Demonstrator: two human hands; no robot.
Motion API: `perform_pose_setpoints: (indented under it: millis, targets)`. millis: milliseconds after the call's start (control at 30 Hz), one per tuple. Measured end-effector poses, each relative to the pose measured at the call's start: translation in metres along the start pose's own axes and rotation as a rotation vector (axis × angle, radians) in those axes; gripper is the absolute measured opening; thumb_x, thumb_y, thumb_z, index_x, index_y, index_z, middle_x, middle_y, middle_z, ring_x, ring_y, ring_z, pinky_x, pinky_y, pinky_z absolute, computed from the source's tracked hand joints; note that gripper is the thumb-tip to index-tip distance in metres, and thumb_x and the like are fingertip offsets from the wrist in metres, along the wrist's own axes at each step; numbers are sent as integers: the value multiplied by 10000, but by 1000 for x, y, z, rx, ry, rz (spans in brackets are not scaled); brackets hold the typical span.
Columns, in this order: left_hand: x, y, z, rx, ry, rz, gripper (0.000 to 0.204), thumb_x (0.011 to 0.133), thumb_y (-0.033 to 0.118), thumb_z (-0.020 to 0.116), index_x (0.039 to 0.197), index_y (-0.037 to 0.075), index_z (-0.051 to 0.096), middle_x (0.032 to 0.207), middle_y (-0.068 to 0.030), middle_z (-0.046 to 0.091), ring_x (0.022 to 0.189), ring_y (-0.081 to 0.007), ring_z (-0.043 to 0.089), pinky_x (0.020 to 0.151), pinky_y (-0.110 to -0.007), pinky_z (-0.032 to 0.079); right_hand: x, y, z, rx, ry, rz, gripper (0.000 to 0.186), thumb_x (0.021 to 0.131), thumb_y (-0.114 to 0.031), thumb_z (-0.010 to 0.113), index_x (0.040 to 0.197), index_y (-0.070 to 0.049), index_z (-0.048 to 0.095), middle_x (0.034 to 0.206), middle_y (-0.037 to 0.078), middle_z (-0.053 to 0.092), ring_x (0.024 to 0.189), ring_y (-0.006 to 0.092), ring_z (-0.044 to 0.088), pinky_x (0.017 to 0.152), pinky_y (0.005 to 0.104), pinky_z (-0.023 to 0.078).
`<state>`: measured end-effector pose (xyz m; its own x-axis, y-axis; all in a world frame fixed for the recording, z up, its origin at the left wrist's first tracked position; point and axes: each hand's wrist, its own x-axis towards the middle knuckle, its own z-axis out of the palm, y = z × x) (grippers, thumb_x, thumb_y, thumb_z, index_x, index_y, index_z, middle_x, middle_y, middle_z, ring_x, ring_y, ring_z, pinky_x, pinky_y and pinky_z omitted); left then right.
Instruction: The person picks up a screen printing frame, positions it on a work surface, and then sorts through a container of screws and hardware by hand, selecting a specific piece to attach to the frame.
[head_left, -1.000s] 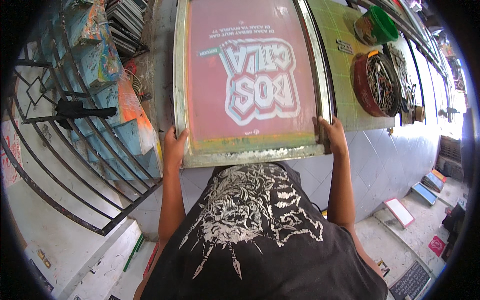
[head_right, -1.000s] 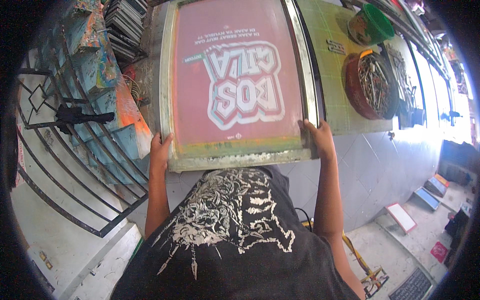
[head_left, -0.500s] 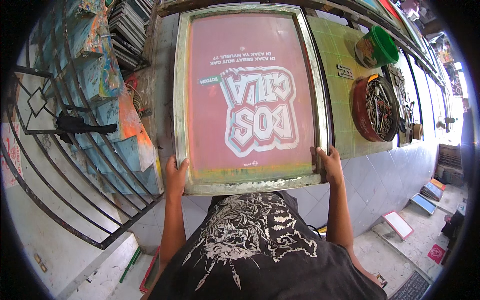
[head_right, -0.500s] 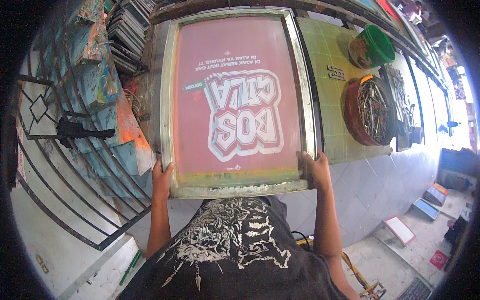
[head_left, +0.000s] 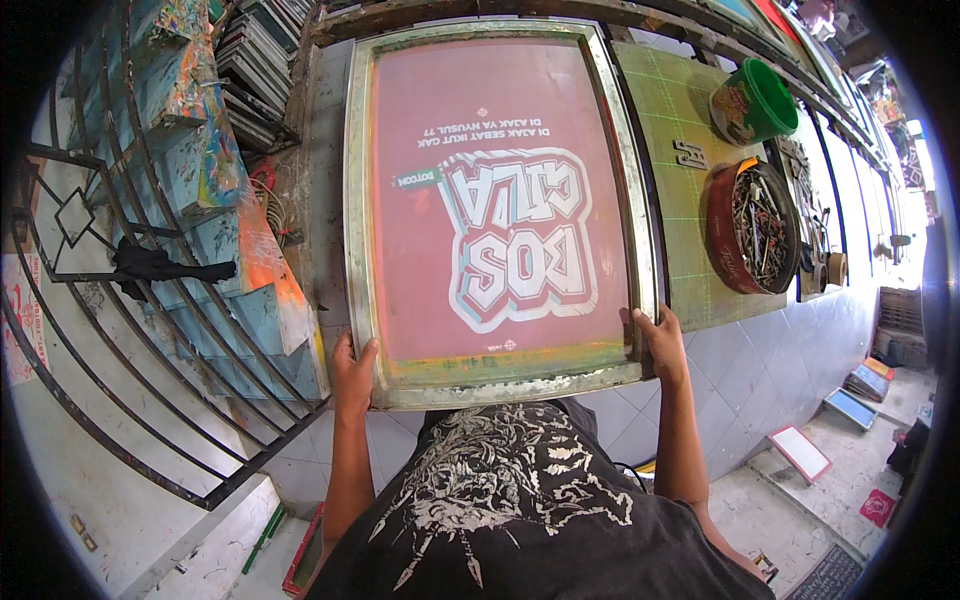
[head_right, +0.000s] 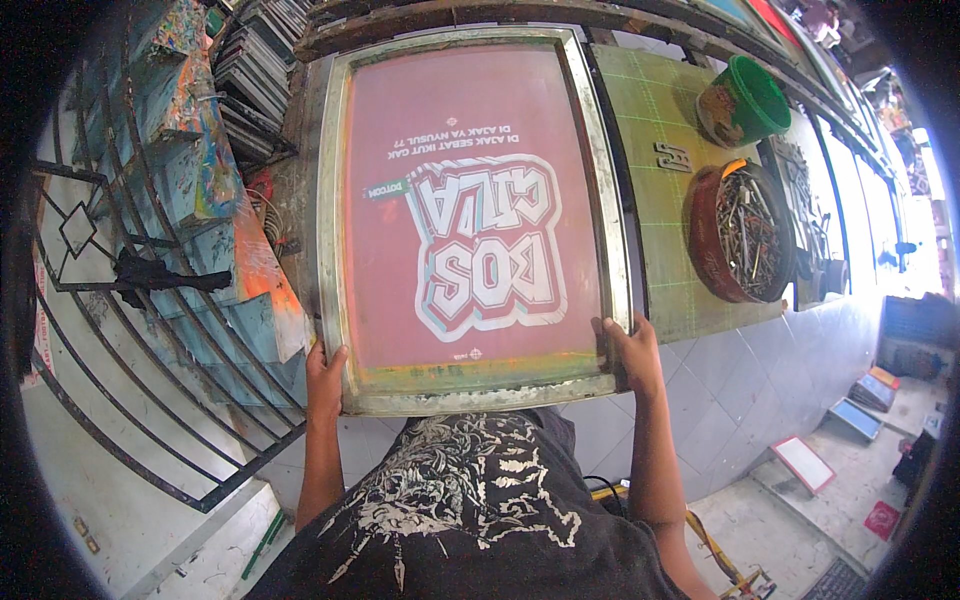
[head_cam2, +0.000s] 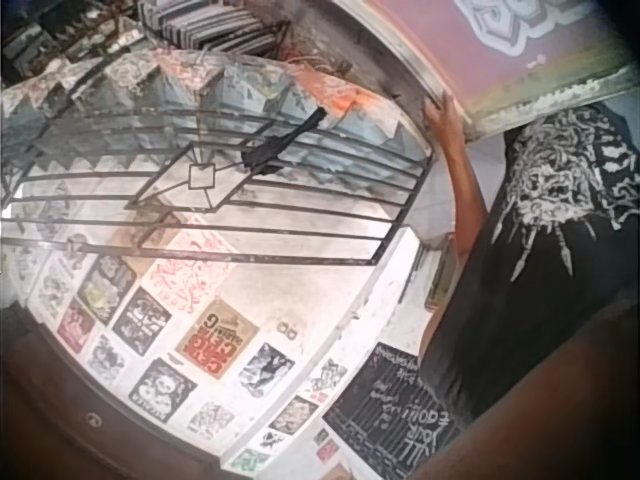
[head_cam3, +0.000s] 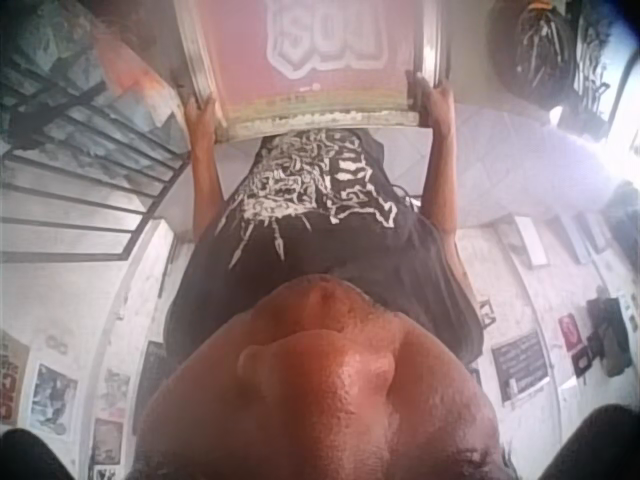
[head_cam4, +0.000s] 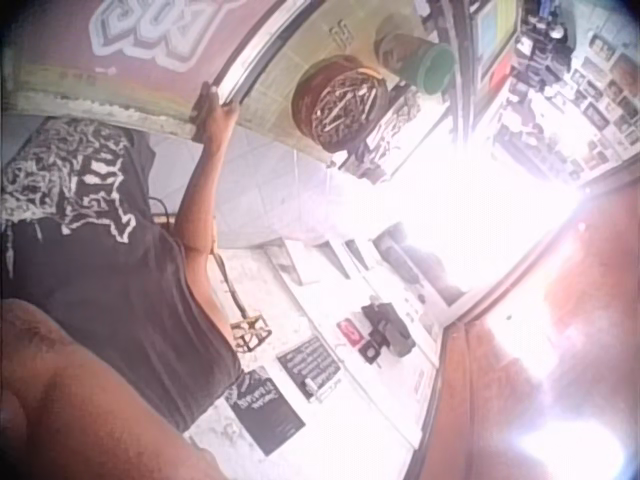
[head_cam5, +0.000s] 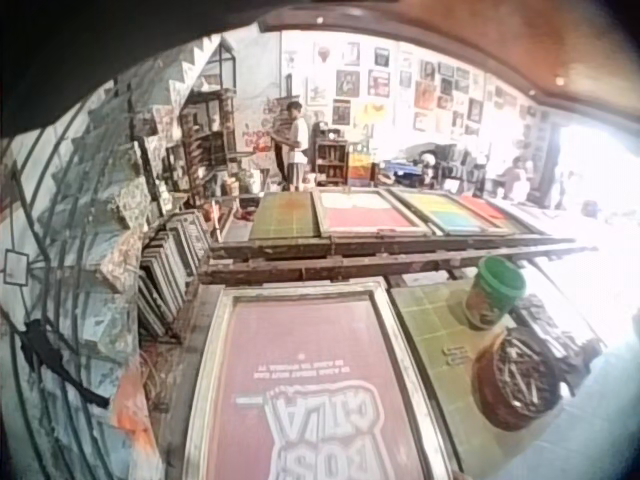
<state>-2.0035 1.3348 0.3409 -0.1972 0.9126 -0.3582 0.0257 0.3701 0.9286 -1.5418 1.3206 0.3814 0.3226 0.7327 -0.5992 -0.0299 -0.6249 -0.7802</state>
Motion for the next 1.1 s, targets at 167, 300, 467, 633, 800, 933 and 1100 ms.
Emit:
perform_pose_setpoints:
  millis: [167,300,467,633,800,933,1100]
  targets:
    - [1,-4,-3,-7,-4,-19,254,863,75,598,1098,-5,546,992,-45,584,886,-121,532,815,-278,417,-4,-6,3,-4,4,8,302,859,-202,648,1048,12,551,831,90,650,588,159,594,463,311,499]
    - [1,-6,-3,0,1,-16,264,862,80,603,1104,-9,544,1004,-54,587,896,-124,536,823,-279,418,-2,-5,2,-8,7,14,304,861,-198,647,1056,15,552,828,85,650,593,161,597,470,314,503]
    - [0,-5,-3,34,8,5,257,860,79,604,1094,-12,547,990,-57,595,883,-127,544,815,-282,423,1,0,-1,-6,-10,-15,308,866,-186,640,1073,23,552,839,97,653,605,165,605,483,319,508]
    - [-2,-2,-2,39,17,-10,249,853,81,617,1075,-15,556,967,-55,600,862,-127,549,799,-284,431,2,3,-1,-18,-9,-51,316,871,-180,631,1091,29,544,869,107,660,620,167,612,493,321,511]
    - [-1,9,2,29,26,-37,254,852,94,627,1071,-16,561,968,-61,603,862,-129,550,790,-285,433,1,5,0,49,-16,-38,279,872,-152,627,1082,8,536,858,87,652,614,155,607,481,313,510]
    - [0,1,-1,15,26,-54,261,855,103,628,1076,-18,560,975,-67,603,867,-132,552,790,-288,432,-3,-1,0,30,-34,-15,263,870,-136,622,1076,-2,531,841,87,648,587,157,602,461,312,506]
    - [2,2,-5,53,-43,-87,353,864,115,614,1180,-17,527,1043,-72,590,939,-142,537,848,-291,417,3,10,-4,45,-33,-40,274,867,-139,628,1079,3,529,815,84,641,559,161,597,442,303,498]
